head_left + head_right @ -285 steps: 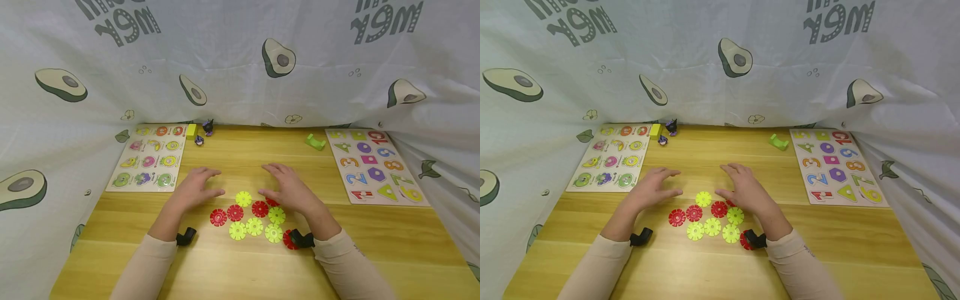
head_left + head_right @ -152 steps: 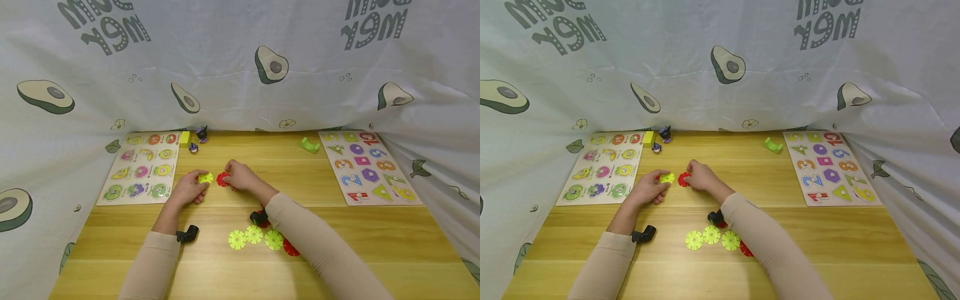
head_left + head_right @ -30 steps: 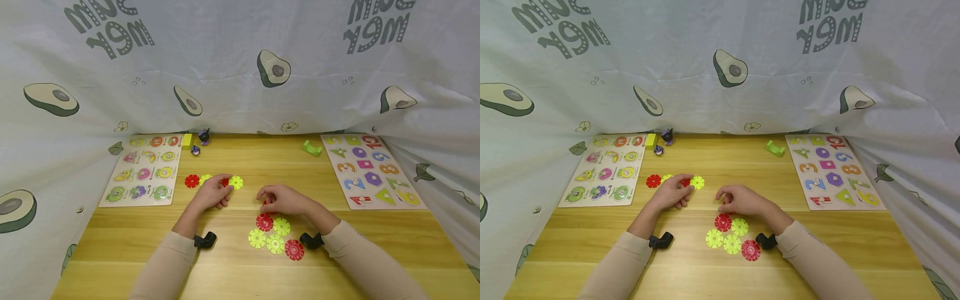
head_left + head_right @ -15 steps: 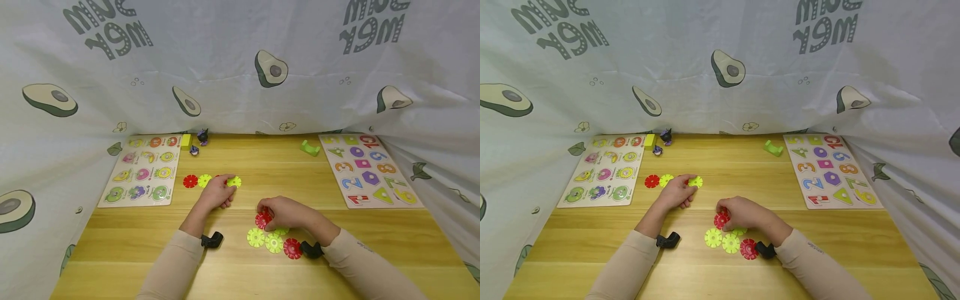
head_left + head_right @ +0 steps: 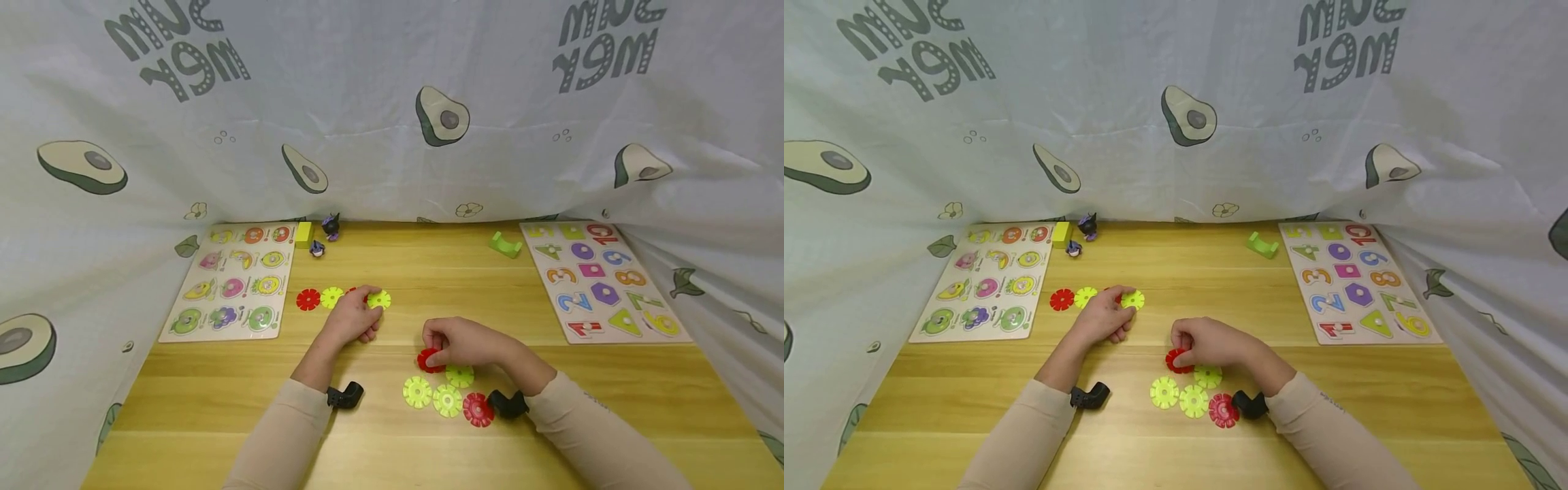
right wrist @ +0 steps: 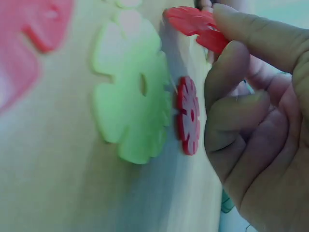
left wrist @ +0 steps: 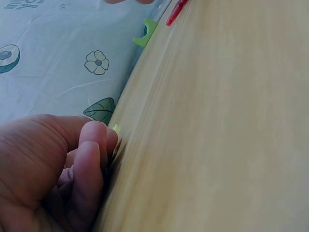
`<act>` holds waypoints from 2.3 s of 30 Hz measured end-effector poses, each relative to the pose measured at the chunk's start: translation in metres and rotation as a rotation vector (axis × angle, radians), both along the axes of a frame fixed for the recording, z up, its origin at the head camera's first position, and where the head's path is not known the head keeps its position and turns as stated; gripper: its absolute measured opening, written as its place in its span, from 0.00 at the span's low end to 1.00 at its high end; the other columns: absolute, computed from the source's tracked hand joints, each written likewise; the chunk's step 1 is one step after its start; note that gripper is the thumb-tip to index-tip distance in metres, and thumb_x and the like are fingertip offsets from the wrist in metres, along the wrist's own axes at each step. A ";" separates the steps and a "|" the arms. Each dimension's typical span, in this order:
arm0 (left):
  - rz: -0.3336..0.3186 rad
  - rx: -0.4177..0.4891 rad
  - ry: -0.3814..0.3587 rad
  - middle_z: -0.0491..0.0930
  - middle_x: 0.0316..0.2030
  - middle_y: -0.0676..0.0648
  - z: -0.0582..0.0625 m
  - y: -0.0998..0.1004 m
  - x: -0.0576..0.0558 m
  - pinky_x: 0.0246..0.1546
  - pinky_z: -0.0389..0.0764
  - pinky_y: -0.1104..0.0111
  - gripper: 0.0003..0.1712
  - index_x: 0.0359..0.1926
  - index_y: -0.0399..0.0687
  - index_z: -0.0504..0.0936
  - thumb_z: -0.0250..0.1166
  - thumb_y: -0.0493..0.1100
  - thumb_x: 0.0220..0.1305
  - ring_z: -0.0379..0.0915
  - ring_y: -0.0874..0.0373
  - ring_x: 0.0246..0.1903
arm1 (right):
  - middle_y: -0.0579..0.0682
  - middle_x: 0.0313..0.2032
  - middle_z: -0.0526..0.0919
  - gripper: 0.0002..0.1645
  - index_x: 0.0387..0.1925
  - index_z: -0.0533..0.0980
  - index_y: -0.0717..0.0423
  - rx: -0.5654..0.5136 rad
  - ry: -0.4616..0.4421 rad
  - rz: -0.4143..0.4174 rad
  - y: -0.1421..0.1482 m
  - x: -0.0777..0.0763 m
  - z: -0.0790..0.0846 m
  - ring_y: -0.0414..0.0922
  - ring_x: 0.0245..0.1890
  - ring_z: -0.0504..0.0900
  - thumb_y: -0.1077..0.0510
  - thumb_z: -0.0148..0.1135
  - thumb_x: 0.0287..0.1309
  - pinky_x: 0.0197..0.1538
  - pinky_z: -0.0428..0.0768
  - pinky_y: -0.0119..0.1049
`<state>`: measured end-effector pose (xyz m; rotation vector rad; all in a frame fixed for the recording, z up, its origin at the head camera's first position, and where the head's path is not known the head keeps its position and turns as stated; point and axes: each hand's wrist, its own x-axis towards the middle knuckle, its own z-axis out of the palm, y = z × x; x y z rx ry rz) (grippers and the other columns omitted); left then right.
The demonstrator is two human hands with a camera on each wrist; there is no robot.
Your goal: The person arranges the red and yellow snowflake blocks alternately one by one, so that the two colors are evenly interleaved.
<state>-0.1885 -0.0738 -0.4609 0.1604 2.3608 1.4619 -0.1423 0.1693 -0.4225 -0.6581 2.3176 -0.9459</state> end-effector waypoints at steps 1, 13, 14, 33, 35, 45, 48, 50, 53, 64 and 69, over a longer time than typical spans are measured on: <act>0.000 0.000 -0.001 0.78 0.17 0.43 0.000 0.000 0.000 0.13 0.78 0.60 0.26 0.61 0.49 0.68 0.60 0.41 0.62 0.75 0.52 0.11 | 0.45 0.23 0.73 0.13 0.30 0.71 0.49 -0.012 -0.012 -0.024 -0.001 -0.002 0.000 0.41 0.23 0.71 0.54 0.69 0.49 0.26 0.73 0.33; 0.007 -0.003 0.009 0.78 0.17 0.44 0.000 -0.002 0.001 0.12 0.78 0.61 0.26 0.60 0.49 0.68 0.60 0.42 0.61 0.75 0.53 0.11 | 0.52 0.20 0.77 0.15 0.36 0.67 0.57 0.044 0.022 -0.364 -0.030 -0.052 -0.008 0.45 0.17 0.78 0.56 0.66 0.54 0.20 0.77 0.35; 0.006 -0.002 0.010 0.77 0.16 0.44 -0.001 -0.002 0.001 0.12 0.78 0.61 0.26 0.60 0.49 0.68 0.60 0.42 0.61 0.75 0.53 0.11 | 0.53 0.20 0.78 0.16 0.36 0.67 0.57 0.057 0.014 -0.377 -0.033 -0.057 -0.008 0.45 0.17 0.78 0.56 0.66 0.54 0.20 0.77 0.35; -0.007 0.006 0.010 0.77 0.16 0.44 -0.003 -0.002 -0.001 0.12 0.78 0.61 0.26 0.61 0.51 0.68 0.62 0.45 0.61 0.75 0.53 0.12 | 0.50 0.21 0.69 0.21 0.43 0.69 0.51 0.115 0.116 -0.338 -0.029 -0.060 -0.009 0.43 0.18 0.67 0.43 0.61 0.56 0.21 0.66 0.33; -0.019 0.009 0.013 0.77 0.16 0.45 -0.003 -0.001 -0.001 0.12 0.78 0.62 0.27 0.61 0.52 0.68 0.62 0.46 0.61 0.74 0.53 0.12 | 0.49 0.22 0.70 0.21 0.44 0.70 0.51 0.075 0.113 -0.297 -0.024 -0.048 -0.008 0.42 0.17 0.67 0.44 0.63 0.55 0.19 0.67 0.34; -0.087 0.067 -0.034 0.77 0.17 0.42 0.000 0.021 0.001 0.14 0.79 0.61 0.27 0.63 0.56 0.67 0.61 0.46 0.62 0.74 0.52 0.11 | 0.40 0.23 0.76 0.25 0.48 0.74 0.45 0.000 0.080 -0.005 -0.009 0.018 -0.006 0.38 0.21 0.73 0.45 0.69 0.48 0.25 0.74 0.32; -0.078 0.020 -0.029 0.77 0.16 0.43 0.000 0.028 0.001 0.13 0.78 0.62 0.28 0.63 0.59 0.67 0.61 0.48 0.63 0.73 0.52 0.10 | 0.38 0.21 0.74 0.26 0.47 0.76 0.43 0.015 0.088 0.054 -0.008 0.033 -0.009 0.36 0.21 0.72 0.44 0.71 0.44 0.24 0.73 0.30; -0.061 -0.014 -0.024 0.77 0.15 0.43 0.001 0.031 0.001 0.12 0.78 0.62 0.27 0.64 0.60 0.67 0.60 0.48 0.63 0.73 0.53 0.09 | 0.38 0.20 0.72 0.28 0.47 0.76 0.42 0.031 0.119 0.078 -0.009 0.041 -0.012 0.34 0.19 0.70 0.44 0.73 0.41 0.23 0.71 0.29; -0.044 -0.037 -0.021 0.77 0.15 0.43 0.000 0.032 0.002 0.11 0.77 0.63 0.27 0.64 0.60 0.67 0.59 0.47 0.64 0.72 0.53 0.09 | 0.37 0.17 0.70 0.29 0.46 0.75 0.42 0.066 0.169 0.082 -0.011 0.048 -0.016 0.33 0.17 0.67 0.44 0.74 0.39 0.21 0.68 0.28; -0.018 -0.037 -0.053 0.76 0.14 0.43 -0.002 0.033 0.002 0.11 0.77 0.63 0.25 0.61 0.63 0.70 0.60 0.48 0.63 0.71 0.54 0.09 | 0.40 0.22 0.69 0.25 0.35 0.69 0.40 0.078 0.184 0.069 -0.016 0.051 -0.014 0.34 0.22 0.67 0.46 0.75 0.38 0.25 0.69 0.29; -0.010 -0.035 -0.056 0.76 0.14 0.43 -0.001 0.033 0.002 0.11 0.77 0.63 0.24 0.61 0.64 0.70 0.60 0.48 0.64 0.71 0.54 0.08 | 0.40 0.23 0.72 0.17 0.33 0.69 0.41 -0.007 0.105 0.049 -0.011 0.047 -0.010 0.36 0.21 0.71 0.49 0.70 0.48 0.24 0.73 0.29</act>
